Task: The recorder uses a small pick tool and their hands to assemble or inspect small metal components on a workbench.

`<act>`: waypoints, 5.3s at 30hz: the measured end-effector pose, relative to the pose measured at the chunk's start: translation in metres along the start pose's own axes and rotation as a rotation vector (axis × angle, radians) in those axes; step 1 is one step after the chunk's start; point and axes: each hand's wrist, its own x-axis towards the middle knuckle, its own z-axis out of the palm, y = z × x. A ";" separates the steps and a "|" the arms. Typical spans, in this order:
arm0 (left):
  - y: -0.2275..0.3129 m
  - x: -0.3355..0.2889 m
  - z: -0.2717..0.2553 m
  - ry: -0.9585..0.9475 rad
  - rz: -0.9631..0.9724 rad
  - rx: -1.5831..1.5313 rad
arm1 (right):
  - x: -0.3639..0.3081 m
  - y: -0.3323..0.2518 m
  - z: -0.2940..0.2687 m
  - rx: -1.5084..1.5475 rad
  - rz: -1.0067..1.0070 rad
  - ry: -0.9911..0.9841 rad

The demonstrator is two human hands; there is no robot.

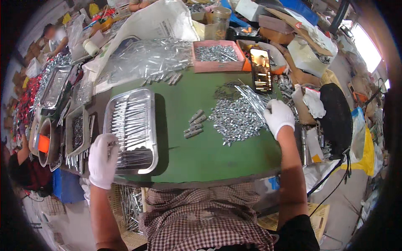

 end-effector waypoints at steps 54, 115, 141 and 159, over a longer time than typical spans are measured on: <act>-0.062 0.273 0.122 -0.889 -0.289 0.467 | -0.159 -0.016 0.043 0.420 -0.177 0.516; 0.070 0.254 0.123 -0.783 0.174 0.476 | -0.158 -0.015 0.039 0.444 -0.224 0.548; 0.112 0.239 0.140 -0.697 0.148 0.453 | -0.156 -0.016 0.039 0.405 -0.231 0.594; 0.098 0.205 0.160 -0.544 0.120 0.298 | -0.155 -0.015 0.042 0.423 -0.255 0.619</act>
